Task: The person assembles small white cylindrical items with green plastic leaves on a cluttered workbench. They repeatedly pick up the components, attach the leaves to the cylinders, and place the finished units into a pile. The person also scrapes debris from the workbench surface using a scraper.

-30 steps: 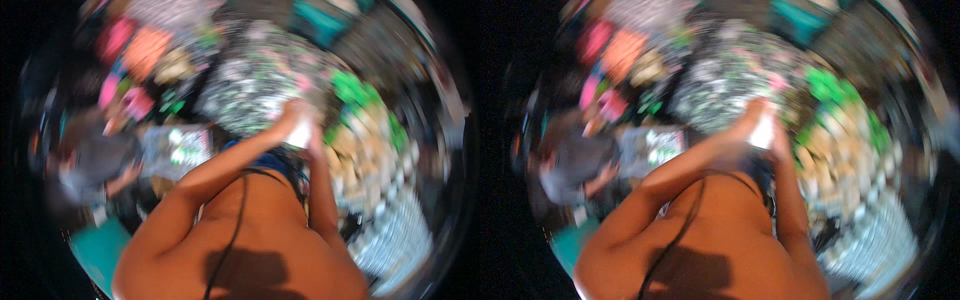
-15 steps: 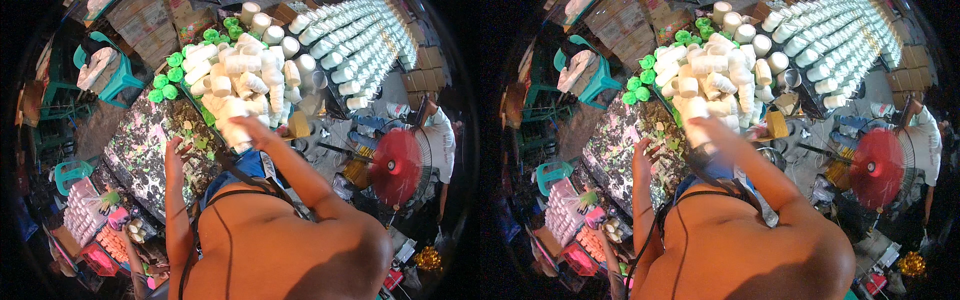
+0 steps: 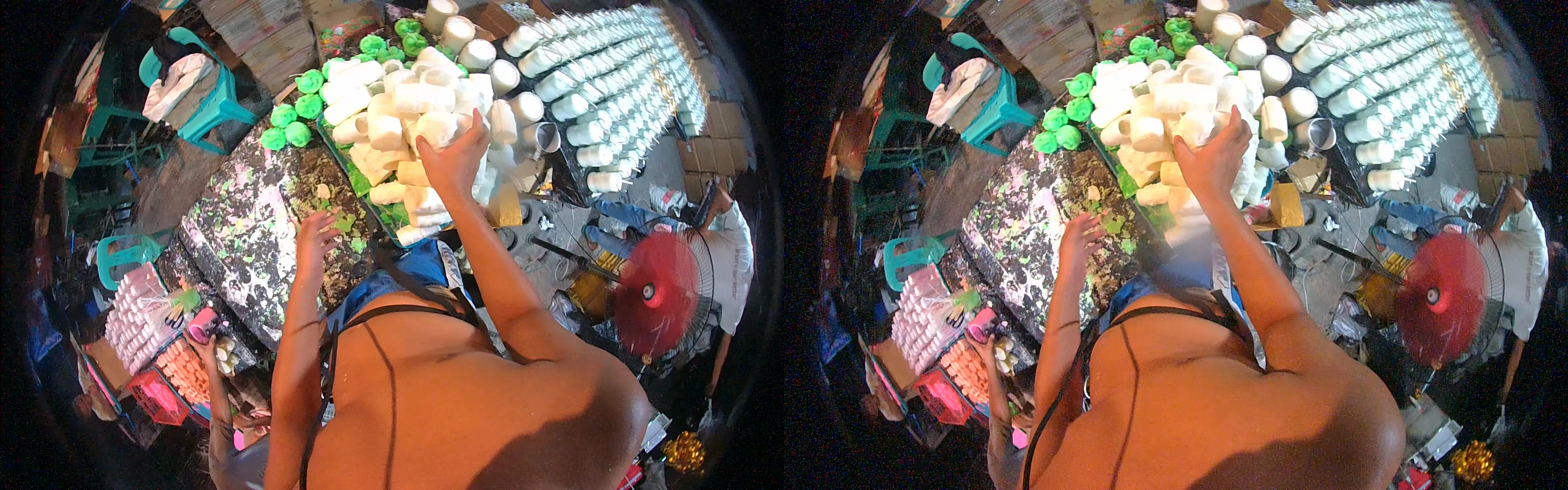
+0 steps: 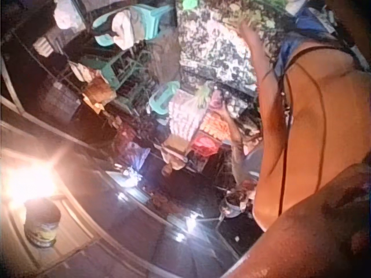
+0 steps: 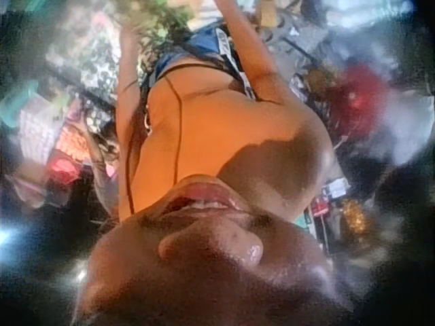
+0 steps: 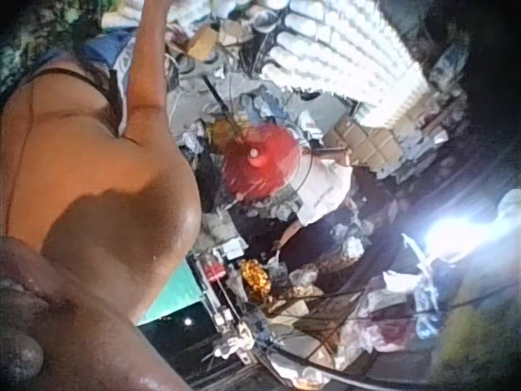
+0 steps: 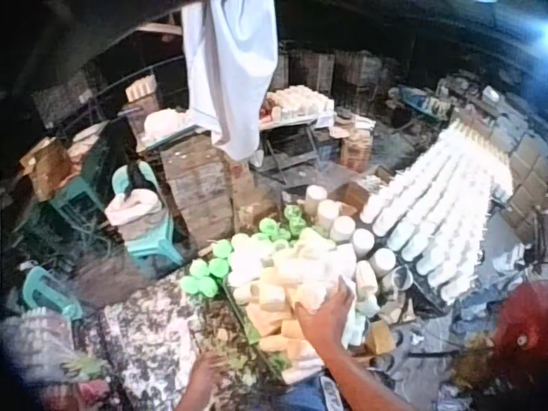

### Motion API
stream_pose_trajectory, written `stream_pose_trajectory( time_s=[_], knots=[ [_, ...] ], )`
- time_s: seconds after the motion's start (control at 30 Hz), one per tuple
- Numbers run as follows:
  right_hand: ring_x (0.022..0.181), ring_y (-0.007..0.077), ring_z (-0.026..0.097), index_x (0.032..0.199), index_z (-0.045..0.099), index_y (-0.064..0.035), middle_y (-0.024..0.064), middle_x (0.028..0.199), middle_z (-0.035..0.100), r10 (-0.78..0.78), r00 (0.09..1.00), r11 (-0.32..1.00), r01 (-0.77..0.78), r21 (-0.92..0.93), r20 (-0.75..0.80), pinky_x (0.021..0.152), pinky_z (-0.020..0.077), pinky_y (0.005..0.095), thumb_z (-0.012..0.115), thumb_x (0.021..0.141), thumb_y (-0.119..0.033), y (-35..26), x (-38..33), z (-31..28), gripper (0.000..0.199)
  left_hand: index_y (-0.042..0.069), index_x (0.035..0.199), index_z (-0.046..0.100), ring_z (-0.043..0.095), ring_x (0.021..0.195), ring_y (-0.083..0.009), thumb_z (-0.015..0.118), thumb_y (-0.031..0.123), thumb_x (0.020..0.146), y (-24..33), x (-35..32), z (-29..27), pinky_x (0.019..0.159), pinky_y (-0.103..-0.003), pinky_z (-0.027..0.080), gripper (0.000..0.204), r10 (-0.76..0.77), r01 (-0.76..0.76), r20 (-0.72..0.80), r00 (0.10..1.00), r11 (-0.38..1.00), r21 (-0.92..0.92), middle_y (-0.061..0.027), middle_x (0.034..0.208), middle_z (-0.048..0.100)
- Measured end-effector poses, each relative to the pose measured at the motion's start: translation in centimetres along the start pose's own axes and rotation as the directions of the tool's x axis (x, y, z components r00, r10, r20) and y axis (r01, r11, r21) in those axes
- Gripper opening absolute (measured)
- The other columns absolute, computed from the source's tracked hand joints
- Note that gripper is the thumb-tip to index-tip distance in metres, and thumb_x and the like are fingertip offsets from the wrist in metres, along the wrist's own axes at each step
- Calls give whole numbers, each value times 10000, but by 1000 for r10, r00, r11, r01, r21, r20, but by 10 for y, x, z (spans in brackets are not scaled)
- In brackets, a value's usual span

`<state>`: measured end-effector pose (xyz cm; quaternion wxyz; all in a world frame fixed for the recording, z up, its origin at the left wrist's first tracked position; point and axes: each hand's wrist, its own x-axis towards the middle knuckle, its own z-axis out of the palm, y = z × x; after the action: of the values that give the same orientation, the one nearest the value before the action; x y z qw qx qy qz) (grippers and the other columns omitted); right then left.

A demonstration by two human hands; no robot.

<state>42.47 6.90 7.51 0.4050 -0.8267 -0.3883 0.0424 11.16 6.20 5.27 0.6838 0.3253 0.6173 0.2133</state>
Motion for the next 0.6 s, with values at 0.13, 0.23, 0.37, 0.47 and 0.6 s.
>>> stream_pose_trajectory(
  time_s=[0.13, 0.23, 0.37, 0.47, 0.6],
  knots=[
    [1442, 505, 331, 1586, 176, -6, 334, 1541, 306, 64, 997, 985, -56, -165, 47, 1122, 357, 669, 941, 731, -390, -6, -20, 13, 1209, 19, 1412, 538, 665, 1110, -227, 604, 254, 1037, 4, 15, 82, 954, -376, 519, 447, 244, -289, 270, 932, 946, 144, -131, 1343, 643],
    [1460, 516, 315, 1595, 146, 2, 339, 1567, 278, -24, 999, 995, 27, -99, 31, 1144, 357, 642, 938, 742, -393, 1, -22, 16, 1229, -37, 1364, 544, 675, 1068, -266, 655, 176, 998, 16, 26, 139, 943, -386, 539, 438, 305, -364, 314, 899, 919, 153, -193, 1279, 645],
    [1462, 516, 316, 1594, 109, 47, 340, 1572, 275, -41, 998, 998, 38, 56, 50, 1197, 327, 574, 919, 778, -392, 20, -26, 4, 1231, -38, 1362, 557, 685, 1044, -280, 678, 209, 986, 20, 37, 165, 915, -384, 548, 466, 327, -416, 272, 905, 815, 403, -213, 1281, 648],
    [1471, 482, 323, 1587, 124, 82, 341, 1574, 278, 6, 999, 980, -16, 198, 52, 1230, 293, 518, 853, 874, -364, 38, -30, -3, 1113, -29, 1379, 558, 694, 988, -253, 687, 253, 999, 21, 30, 168, 886, -385, 555, 490, 398, -484, 278, 874, 757, 439, -187, 1290, 663],
    [1478, 419, 341, 1582, 176, 101, 340, 1582, 290, 61, 996, 887, -87, 453, 70, 1242, 268, 470, 745, 984, -307, 58, -28, 1, 920, -37, 1337, 562, 674, 1022, -298, 717, 218, 956, 15, 40, 166, 886, -403, 549, 484, 490, -569, 289, 822, 704, 426, -209, 1229, 640]
  ],
)
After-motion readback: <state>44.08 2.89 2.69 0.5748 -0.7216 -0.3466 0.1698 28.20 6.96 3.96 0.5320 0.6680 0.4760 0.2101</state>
